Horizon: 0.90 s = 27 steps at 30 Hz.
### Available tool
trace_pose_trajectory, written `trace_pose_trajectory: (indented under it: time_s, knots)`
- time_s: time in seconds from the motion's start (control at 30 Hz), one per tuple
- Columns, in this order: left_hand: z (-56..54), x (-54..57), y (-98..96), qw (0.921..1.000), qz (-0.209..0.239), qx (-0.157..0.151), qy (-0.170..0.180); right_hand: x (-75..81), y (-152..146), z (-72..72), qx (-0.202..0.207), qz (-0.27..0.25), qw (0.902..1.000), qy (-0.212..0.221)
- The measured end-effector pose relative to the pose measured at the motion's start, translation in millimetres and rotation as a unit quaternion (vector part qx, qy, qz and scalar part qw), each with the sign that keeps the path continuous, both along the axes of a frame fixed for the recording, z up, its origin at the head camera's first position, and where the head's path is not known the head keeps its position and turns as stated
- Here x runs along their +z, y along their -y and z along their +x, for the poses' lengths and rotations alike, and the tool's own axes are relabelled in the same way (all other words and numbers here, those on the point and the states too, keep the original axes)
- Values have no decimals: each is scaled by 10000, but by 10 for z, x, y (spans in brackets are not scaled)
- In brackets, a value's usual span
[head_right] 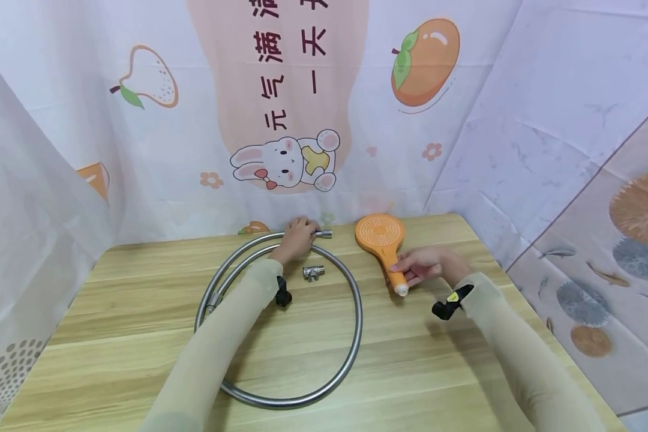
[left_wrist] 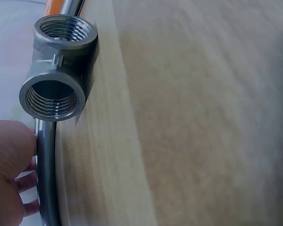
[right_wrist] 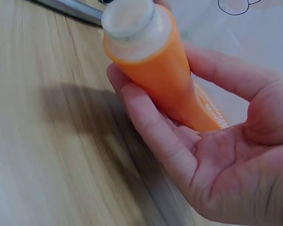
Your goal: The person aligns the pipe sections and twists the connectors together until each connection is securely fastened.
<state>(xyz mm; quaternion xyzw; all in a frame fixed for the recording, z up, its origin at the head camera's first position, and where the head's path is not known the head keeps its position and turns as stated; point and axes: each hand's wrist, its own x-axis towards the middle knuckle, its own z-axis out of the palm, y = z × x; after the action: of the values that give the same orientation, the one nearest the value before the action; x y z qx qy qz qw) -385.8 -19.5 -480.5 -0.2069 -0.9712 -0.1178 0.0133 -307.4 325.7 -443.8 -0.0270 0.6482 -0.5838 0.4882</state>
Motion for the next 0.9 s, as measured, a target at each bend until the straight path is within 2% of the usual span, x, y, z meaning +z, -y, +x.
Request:
trace_pose_trajectory:
  time_s: [0.13, 0.23, 0.53, 0.6, 0.73, 0.8, 0.9]
  knots:
    - [2, -19, 17, 9998, 178, 40, -37, -27, 16, 23, 50, -400, 9992, 77]
    - [9, -17, 33, 9987, 499, 8, -54, -41, 32, 48, 105, -734, 9972, 139]
    - [60, 161, 90, 9845, 1699, -322, -290, -6, 155, 56, 282, -1866, 9800, 624]
    - [90, 213, 94, 9804, 1905, -425, -283, 5, 212, 67, 143, -1983, 9772, 749]
    - [190, 309, 120, 9731, 2239, -499, -191, 4, 324, 123, -397, -2235, 9691, 966]
    - [250, 345, 154, 9709, 2345, -458, -161, 4, 378, 169, -731, -2413, 9623, 1019]
    - [327, 390, 223, 9686, 2451, -397, -152, 6, 459, 238, -995, -2837, 9487, 975]
